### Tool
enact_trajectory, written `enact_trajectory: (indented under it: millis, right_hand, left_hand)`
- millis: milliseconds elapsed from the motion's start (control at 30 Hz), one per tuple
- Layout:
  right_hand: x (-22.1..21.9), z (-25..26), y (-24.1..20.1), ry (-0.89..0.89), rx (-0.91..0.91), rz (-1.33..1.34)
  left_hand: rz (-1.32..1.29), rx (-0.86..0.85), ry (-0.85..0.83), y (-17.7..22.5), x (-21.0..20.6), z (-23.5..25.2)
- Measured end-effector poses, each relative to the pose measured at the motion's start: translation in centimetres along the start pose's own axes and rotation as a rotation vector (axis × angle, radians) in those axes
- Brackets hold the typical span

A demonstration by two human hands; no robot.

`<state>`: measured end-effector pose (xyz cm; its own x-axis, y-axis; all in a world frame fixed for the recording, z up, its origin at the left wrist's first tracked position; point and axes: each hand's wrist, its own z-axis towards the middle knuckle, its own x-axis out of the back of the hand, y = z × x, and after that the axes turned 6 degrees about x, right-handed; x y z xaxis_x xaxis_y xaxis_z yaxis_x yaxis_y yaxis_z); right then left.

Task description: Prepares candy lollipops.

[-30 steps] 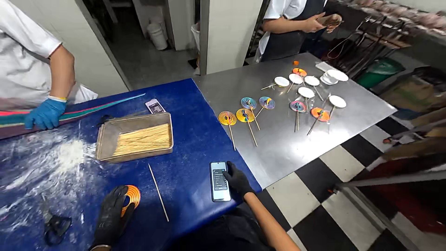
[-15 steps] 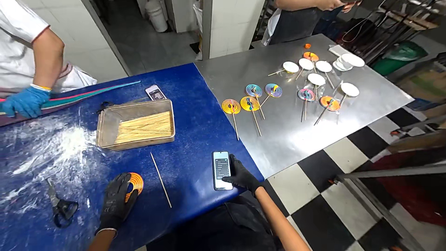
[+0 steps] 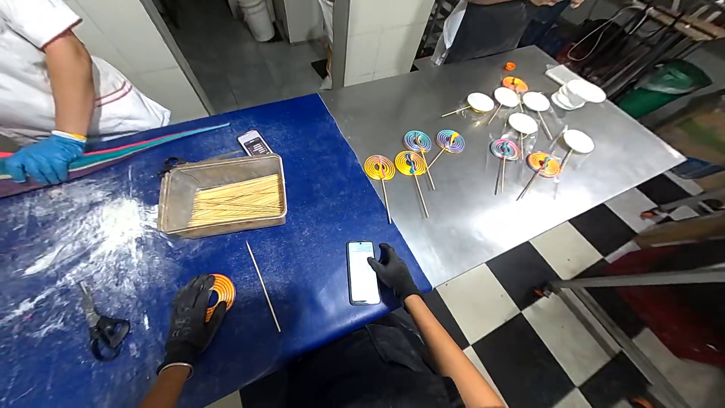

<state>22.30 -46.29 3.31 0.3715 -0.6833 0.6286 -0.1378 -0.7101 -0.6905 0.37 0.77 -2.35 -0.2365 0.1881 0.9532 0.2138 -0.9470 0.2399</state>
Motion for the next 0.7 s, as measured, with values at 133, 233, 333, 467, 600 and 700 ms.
enact_trajectory:
  millis: [133, 233, 333, 467, 600, 700]
  right_hand:
    - [-0.3, 0.1, -1.2, 0.046, -0.054, -0.079]
    - [-0.5, 0.3, -2.0, 0.059, -0.082, -0.142]
    - [-0.5, 0.4, -2.6, 0.054, -0.100, -0.189]
    - [-0.5, 0.4, -2.9, 0.049, -0.104, -0.227]
    - [0.2, 0.6, -2.4, -0.009, -0.081, -0.185]
    - [1.2, 0.8, -1.5, -0.092, -0.071, -0.059]
  left_hand:
    - [0.007, 0.006, -0.002, 0.1, 0.0, 0.0]
    - [0.013, -0.008, 0.008, 0.7, 0.5, 0.1]
    - [-0.008, 0.010, -0.002, 0.9, 0.8, 0.1]
    - [-0.022, 0.001, 0.013, 1.0, 0.8, 0.2]
    - [-0.018, 0.005, 0.010, 0.9, 0.8, 0.2]
    - [-0.019, 0.004, 0.013, 0.8, 0.6, 0.2]
